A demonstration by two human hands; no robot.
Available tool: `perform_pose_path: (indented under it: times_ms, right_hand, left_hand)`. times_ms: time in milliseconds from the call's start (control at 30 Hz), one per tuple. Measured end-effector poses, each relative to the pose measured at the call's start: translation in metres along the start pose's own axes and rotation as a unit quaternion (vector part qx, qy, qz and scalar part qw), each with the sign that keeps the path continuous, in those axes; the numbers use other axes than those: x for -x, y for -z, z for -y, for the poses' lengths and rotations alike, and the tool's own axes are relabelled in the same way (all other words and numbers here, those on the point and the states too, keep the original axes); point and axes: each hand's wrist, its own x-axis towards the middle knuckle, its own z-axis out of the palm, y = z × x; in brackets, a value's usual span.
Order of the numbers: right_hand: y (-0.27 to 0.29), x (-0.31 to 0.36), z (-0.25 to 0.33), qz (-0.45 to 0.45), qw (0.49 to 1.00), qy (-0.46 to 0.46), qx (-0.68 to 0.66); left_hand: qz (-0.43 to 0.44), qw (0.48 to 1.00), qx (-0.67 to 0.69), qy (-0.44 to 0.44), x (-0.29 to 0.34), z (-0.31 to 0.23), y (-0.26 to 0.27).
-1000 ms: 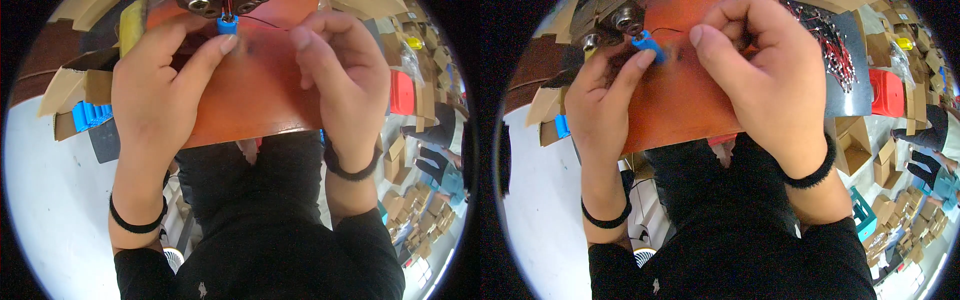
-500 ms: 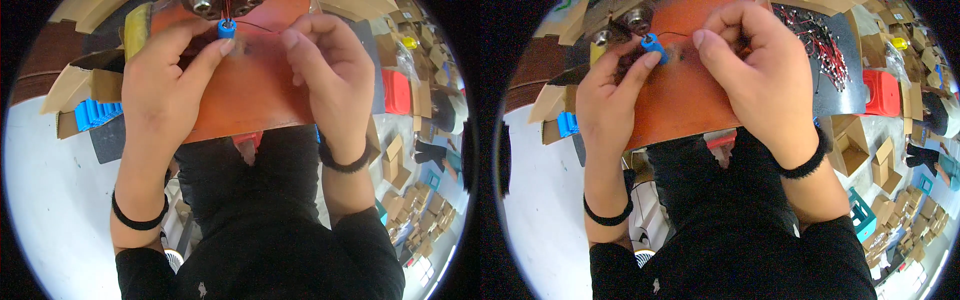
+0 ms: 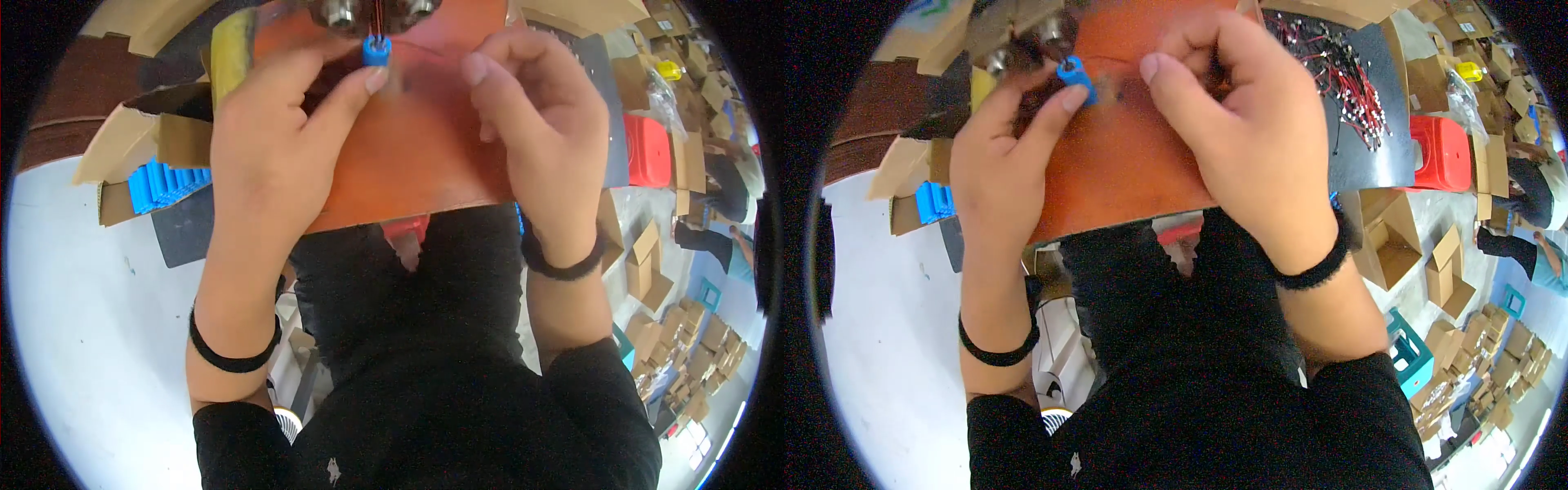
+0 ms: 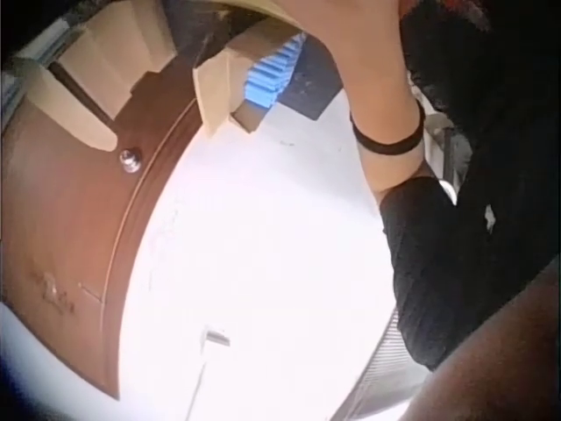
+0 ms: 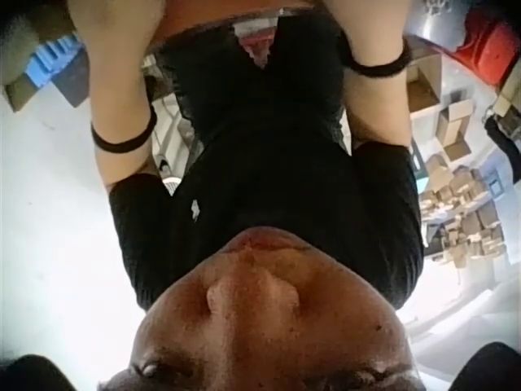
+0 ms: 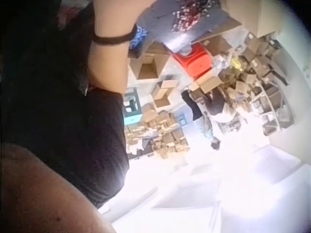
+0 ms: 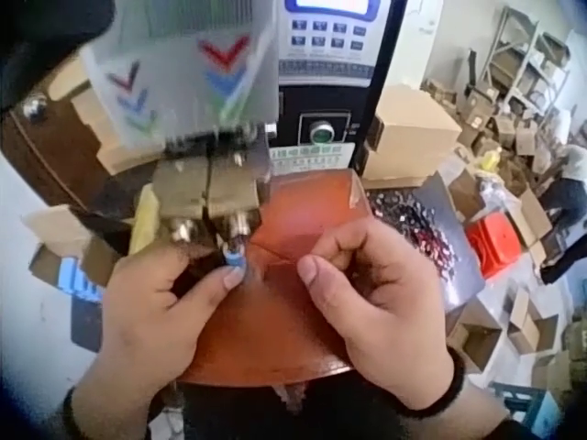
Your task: Spot welding wires onto individual cylindrical batteries using a specialized machine.
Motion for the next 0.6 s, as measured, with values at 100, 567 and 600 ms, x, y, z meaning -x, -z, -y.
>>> perform_pose_path:
  times_ms: [100,567,600]
  right_hand:
    - [0.003,-0.002,-0.002,0.029,0.998,-0.006,0.047]
    - [0.009,-0.004,0.002,0.021,0.999,-0.035,0.001]
    - [0.013,-0.001,0.002,0.023,0.998,-0.052,0.023]
  left_hand:
    - [0.004,0.996,-0.088,-0.029,-0.001,-0.004,0.000]
    - [-0.023,0.996,-0.068,-0.058,-0.004,-0.008,-0.003]
    - [-0.017,0.993,-0.099,-0.062,-0.004,-0.011,-0.004]
